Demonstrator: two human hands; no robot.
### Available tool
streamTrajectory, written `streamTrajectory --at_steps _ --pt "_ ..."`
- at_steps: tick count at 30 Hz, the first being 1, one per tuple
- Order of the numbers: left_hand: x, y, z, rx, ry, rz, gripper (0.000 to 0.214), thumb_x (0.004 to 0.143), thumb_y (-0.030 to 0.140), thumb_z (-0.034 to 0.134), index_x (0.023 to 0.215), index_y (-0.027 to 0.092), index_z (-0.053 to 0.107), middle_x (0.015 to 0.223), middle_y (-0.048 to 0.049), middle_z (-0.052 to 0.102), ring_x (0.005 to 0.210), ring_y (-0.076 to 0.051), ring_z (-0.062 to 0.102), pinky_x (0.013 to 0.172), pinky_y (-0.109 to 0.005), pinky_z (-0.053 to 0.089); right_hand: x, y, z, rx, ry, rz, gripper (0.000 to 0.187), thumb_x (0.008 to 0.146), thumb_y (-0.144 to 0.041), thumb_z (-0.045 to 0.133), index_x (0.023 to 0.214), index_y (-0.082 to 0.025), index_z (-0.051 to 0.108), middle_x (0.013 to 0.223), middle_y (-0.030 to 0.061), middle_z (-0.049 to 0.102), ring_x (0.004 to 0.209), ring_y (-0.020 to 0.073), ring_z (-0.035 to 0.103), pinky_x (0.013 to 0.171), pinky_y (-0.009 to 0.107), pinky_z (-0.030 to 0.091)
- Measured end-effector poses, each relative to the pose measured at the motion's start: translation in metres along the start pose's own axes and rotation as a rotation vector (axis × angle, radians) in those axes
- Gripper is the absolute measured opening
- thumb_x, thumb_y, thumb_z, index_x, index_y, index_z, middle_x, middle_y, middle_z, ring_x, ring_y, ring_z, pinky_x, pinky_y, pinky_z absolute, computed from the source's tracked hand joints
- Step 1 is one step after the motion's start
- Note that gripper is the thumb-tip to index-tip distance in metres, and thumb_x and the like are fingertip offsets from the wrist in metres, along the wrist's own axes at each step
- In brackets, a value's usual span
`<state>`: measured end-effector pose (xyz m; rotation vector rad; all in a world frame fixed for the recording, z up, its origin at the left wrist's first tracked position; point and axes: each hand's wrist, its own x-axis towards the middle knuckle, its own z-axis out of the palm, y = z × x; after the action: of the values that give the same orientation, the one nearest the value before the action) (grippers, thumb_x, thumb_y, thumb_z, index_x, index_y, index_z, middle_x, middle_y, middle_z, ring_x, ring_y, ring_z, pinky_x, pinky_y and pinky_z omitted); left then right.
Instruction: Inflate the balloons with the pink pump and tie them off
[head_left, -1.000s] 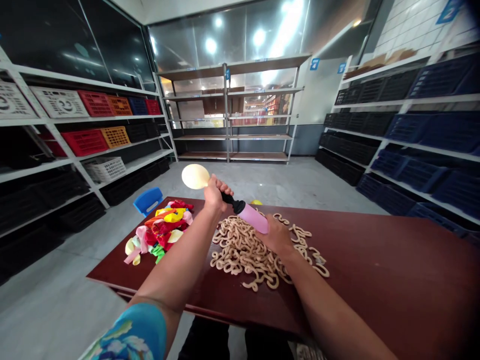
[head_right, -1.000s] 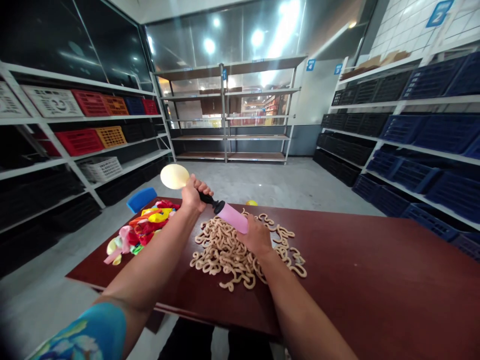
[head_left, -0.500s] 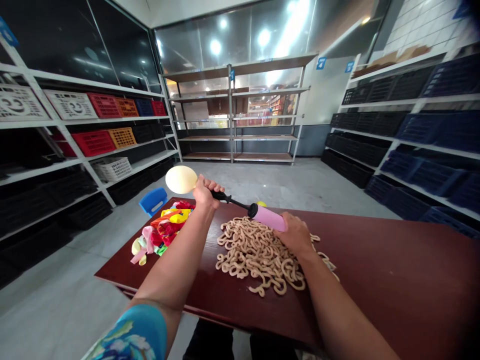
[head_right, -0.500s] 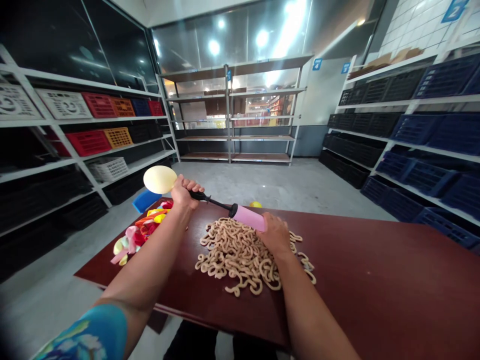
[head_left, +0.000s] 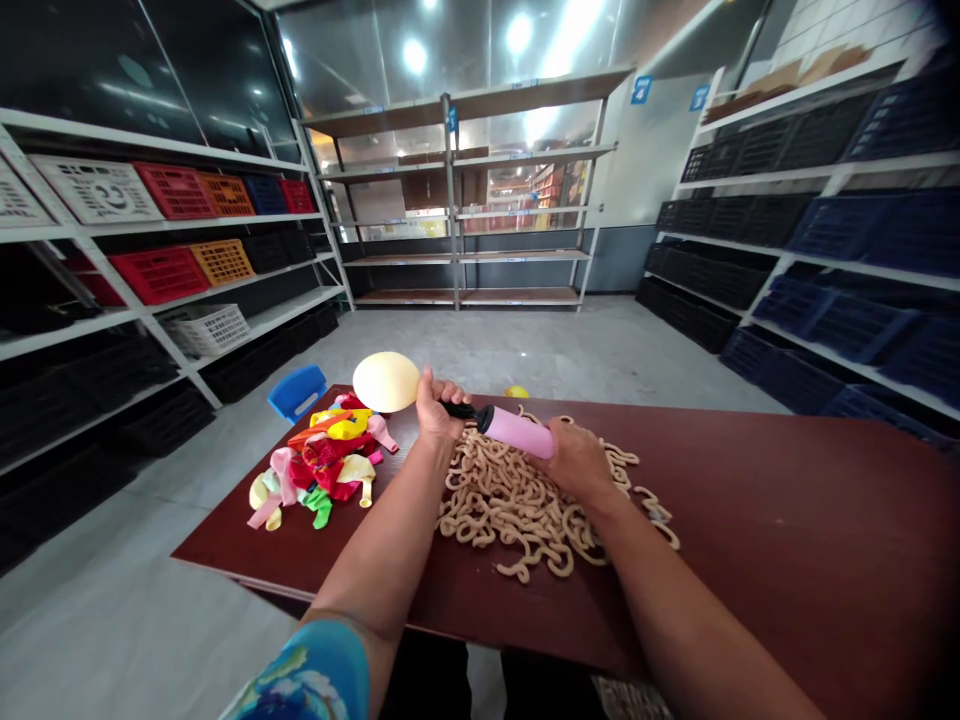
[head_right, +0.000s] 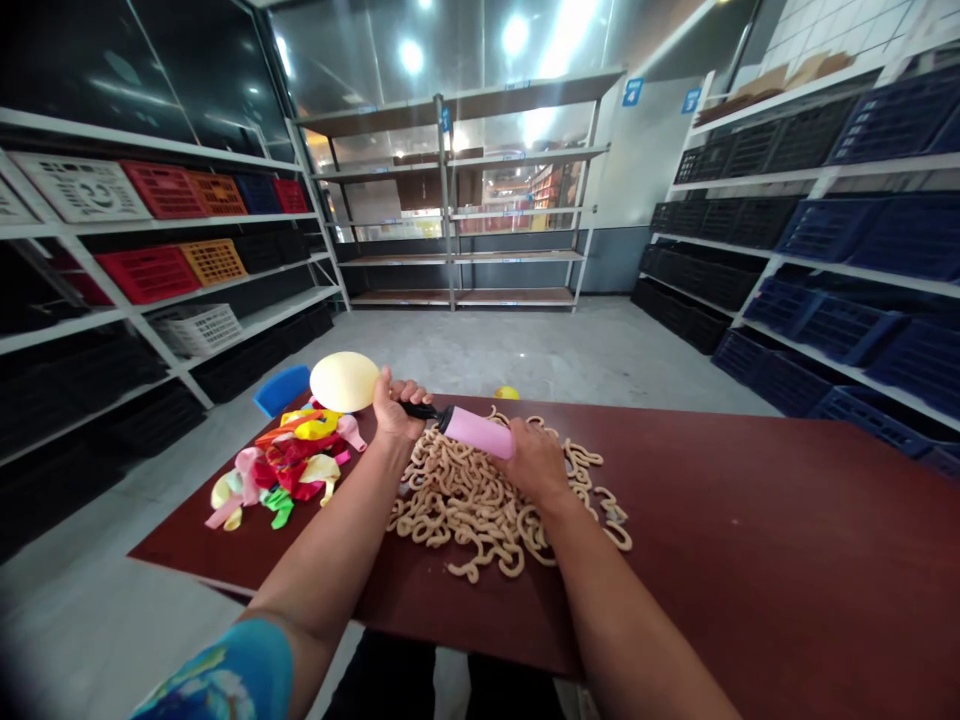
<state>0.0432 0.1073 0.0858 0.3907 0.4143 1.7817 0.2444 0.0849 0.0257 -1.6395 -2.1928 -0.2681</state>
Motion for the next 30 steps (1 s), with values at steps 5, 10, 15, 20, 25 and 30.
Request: streamTrajectory --at_steps 5,10,15,20,25,30 --pt "0.011 0.014 -0.011 -0.001 0.029 0.031 0.057 0.071 0.05 0.061 0.055 0.019 0.016 0.044 0.0076 0.023 0.037 -0.006 0.032 0.044 -0.023 0.034 0.003 0.009 -0.001 0.004 -0.066 -0.007 0.028 0.074 -0.043 0.056 0.088 -0.02 0.051 0.085 0.0049 0.062 0.078 0.0188 0.055 0.065 0.028 0.027" --pt "0.025 0.025 -0.026 0.016 0.125 0.109 0.033 0.072 0.022 0.062 0.058 0.018 0.032 0.045 0.008 0.029 0.038 -0.005 0.034 0.043 -0.021 0.032 0.004 0.017 -0.001 -0.04 -0.062 0.031 0.03 0.071 -0.034 0.06 0.096 -0.021 0.051 0.094 0.0052 0.062 0.086 0.0213 0.055 0.066 0.029 0.026" --pt "0.025 0.025 -0.033 0.003 0.098 0.131 0.027 0.079 0.026 0.054 0.059 0.016 0.04 0.066 -0.0025 0.055 0.052 -0.008 0.049 0.043 -0.019 0.033 0.003 0.012 0.004 -0.053 -0.083 -0.011 0.028 0.07 -0.033 0.06 0.092 -0.019 0.051 0.088 0.006 0.063 0.083 0.0221 0.057 0.067 0.03 0.029" --pt "0.025 0.027 -0.034 -0.008 0.069 0.14 0.012 0.081 0.024 0.052 0.072 0.016 0.055 0.084 -0.0058 0.062 0.057 -0.008 0.053 0.043 -0.018 0.034 0.004 0.009 0.005 -0.041 -0.106 -0.007 0.033 0.068 -0.033 0.063 0.095 -0.018 0.052 0.09 0.0068 0.062 0.086 0.0218 0.056 0.07 0.029 0.031" --pt "0.025 0.026 -0.037 -0.081 0.119 0.114 0.005 0.078 0.012 0.052 0.079 0.017 0.054 0.079 -0.0035 0.061 0.059 -0.008 0.055 0.044 -0.016 0.034 0.004 0.009 0.004 -0.045 -0.087 -0.006 0.031 0.07 -0.032 0.061 0.096 -0.018 0.052 0.09 0.0071 0.062 0.086 0.0219 0.056 0.07 0.03 0.031" --pt "0.022 0.027 -0.037 -0.147 0.207 0.057 0.009 0.077 0.007 0.048 0.073 0.015 0.05 0.075 -0.0033 0.059 0.059 -0.006 0.054 0.044 -0.015 0.034 0.004 0.008 0.003 -0.048 -0.077 -0.013 0.034 0.069 -0.034 0.062 0.097 -0.017 0.052 0.092 0.0076 0.062 0.086 0.0223 0.055 0.071 0.03 0.03"
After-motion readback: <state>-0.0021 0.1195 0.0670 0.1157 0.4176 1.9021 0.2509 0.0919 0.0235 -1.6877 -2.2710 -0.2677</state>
